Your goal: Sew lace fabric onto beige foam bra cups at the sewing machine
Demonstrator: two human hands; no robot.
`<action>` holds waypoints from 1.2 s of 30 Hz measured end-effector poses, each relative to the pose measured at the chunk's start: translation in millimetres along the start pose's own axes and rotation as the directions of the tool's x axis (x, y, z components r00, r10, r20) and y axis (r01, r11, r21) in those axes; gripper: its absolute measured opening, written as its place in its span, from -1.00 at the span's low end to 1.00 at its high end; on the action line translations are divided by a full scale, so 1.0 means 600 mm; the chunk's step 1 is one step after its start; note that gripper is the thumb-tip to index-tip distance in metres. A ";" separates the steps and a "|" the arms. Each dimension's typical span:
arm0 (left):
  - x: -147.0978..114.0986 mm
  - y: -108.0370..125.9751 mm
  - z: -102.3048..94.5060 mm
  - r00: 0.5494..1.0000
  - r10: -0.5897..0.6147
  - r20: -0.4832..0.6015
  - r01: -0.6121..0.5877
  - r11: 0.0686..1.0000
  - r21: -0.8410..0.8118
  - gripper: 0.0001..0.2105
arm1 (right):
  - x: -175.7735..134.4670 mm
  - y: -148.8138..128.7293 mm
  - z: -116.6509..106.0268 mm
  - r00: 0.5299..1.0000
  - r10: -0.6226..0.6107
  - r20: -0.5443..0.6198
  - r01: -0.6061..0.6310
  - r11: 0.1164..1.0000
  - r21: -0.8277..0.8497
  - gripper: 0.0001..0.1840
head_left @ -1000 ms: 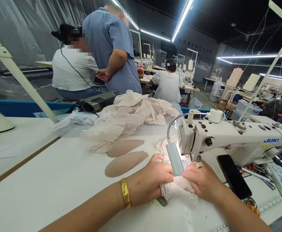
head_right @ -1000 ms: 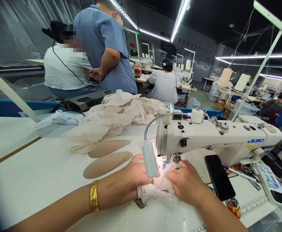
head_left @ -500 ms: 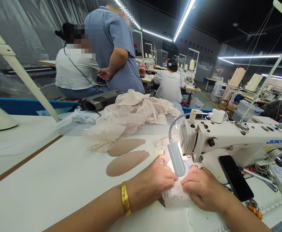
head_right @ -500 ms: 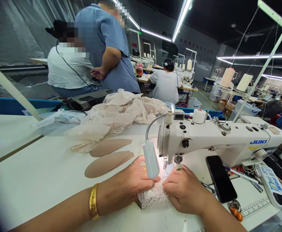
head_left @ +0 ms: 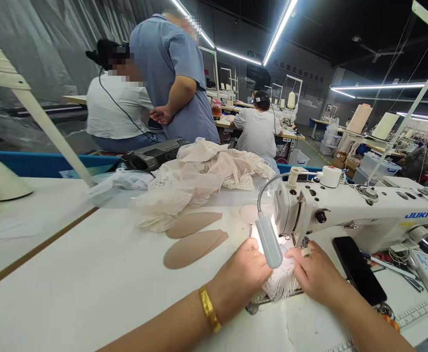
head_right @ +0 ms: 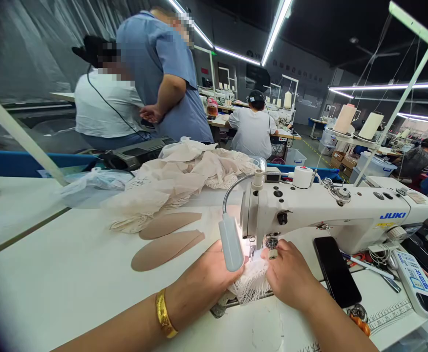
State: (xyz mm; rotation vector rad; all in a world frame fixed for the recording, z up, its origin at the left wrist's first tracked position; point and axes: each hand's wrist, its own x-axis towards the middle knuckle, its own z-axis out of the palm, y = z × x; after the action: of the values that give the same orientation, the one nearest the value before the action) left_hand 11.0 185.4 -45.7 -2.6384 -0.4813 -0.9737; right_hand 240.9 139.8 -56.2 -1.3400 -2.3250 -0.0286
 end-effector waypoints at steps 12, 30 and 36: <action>-0.004 -0.006 -0.028 0.980 -0.084 0.178 0.128 0.958 -0.255 -0.72 | 0.001 0.001 0.001 0.996 -0.019 -0.087 0.024 0.998 0.056 -0.70; -0.018 0.001 -0.049 0.918 -0.048 0.393 0.142 0.966 -0.214 -0.84 | 0.000 -0.001 0.035 0.980 -0.189 -0.055 0.180 0.975 -0.131 -0.65; -0.024 -0.011 -0.030 0.937 -0.029 0.348 0.104 0.974 -0.201 -0.70 | -0.003 -0.006 0.016 0.986 -0.165 0.002 0.164 0.985 -0.050 -0.58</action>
State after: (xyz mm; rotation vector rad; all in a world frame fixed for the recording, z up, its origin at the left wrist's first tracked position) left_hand -12.2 181.8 -41.1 -3.0267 -0.5735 -0.6096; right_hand 235.1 138.6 -64.8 -1.1666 -2.4421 -0.1406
